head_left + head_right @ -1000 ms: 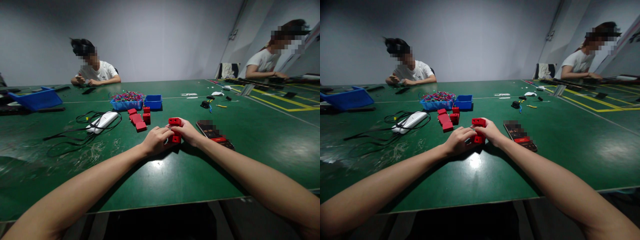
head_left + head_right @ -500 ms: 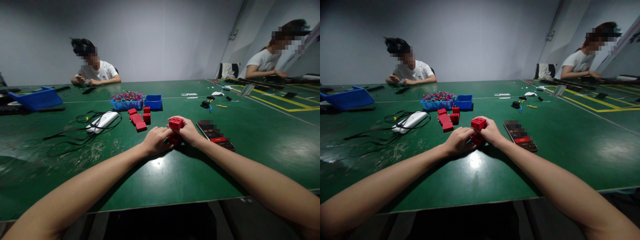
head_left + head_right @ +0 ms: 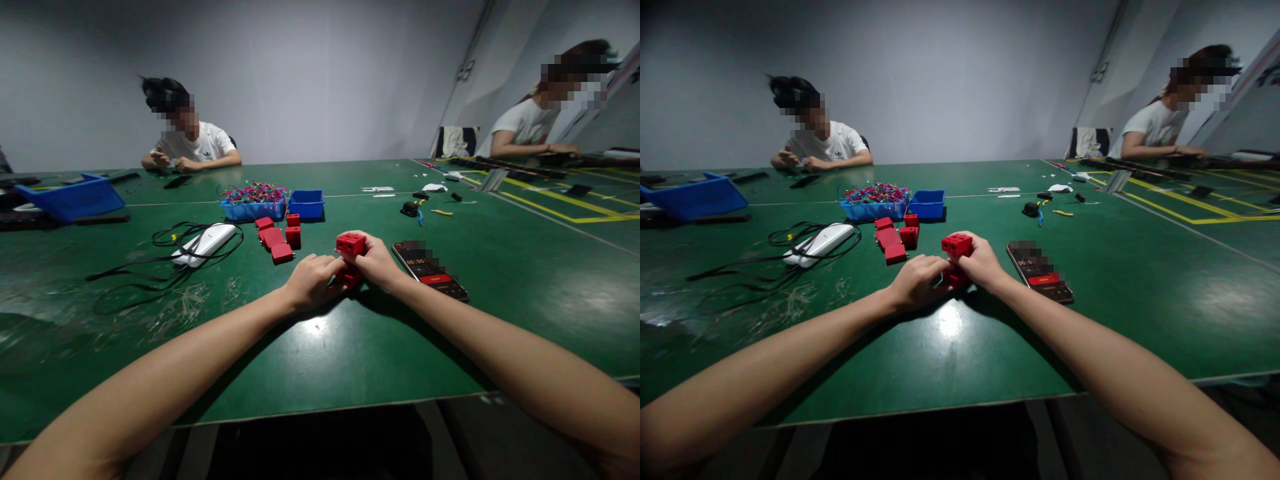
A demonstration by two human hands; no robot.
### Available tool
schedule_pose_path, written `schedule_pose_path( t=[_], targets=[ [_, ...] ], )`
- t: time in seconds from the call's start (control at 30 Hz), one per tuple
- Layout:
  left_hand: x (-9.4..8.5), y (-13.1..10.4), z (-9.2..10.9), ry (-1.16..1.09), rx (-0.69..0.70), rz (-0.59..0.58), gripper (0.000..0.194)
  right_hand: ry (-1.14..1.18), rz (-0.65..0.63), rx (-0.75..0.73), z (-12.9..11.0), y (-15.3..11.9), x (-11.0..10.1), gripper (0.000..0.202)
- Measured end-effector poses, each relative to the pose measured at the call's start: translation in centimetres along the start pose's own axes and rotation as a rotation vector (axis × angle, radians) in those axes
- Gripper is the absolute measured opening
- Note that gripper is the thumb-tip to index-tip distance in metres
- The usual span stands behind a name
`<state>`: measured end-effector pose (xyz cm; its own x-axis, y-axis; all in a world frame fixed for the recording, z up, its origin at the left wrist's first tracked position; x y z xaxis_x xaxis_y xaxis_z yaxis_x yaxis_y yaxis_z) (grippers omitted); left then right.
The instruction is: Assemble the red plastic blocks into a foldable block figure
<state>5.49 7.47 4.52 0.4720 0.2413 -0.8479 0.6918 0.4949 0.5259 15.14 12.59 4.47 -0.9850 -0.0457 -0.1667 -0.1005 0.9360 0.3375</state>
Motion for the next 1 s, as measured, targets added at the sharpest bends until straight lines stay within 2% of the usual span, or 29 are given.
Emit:
schedule_pose_path(
  t=[0.13, 0.33, 0.5, 0.67, 0.83, 1.0],
  targets=[
    [-0.3, -0.1, 0.1, -0.014, 0.016, 0.032, 0.025, 0.046, 0.032, 0.090, 0.9, 0.0, -0.3, 0.034],
    [-0.4, 0.0, 0.2, -0.033, 0.011, 0.026, 0.028, 0.091, 0.003, 0.162, 1.4, -0.2, 0.1, 0.033],
    [-1.1, -0.1, 0.3, -0.030, 0.013, 0.097, 0.031, 0.149, -0.017, 0.211, 1.6, -0.4, 0.4, 0.033],
    [-1.4, -0.2, 0.7, 0.014, 0.066, 0.143, 0.035, 0.134, -0.047, 0.234, 1.7, -0.5, 0.7, 0.027],
    [-1.2, -0.2, 0.6, 0.020, 0.066, 0.124, 0.031, 0.081, -0.032, 0.220, 1.7, -0.4, 0.5, 0.027],
    [-1.7, -0.3, 0.7, 0.012, 0.070, 0.163, 0.030, 0.062, -0.023, 0.251, 1.8, -0.5, 0.4, 0.027]
  ],
)
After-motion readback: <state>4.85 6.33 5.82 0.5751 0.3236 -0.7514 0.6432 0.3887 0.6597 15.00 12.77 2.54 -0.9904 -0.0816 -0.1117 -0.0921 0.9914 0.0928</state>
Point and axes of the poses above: each hand's wrist, its own y-axis towards the middle knuckle, its own x-axis out of the palm, z = x × y, the point moved 10 cm from there along y, towards the middle knuckle, and after that the axes turned 3 degrees about -y, right-handed, at the moved point
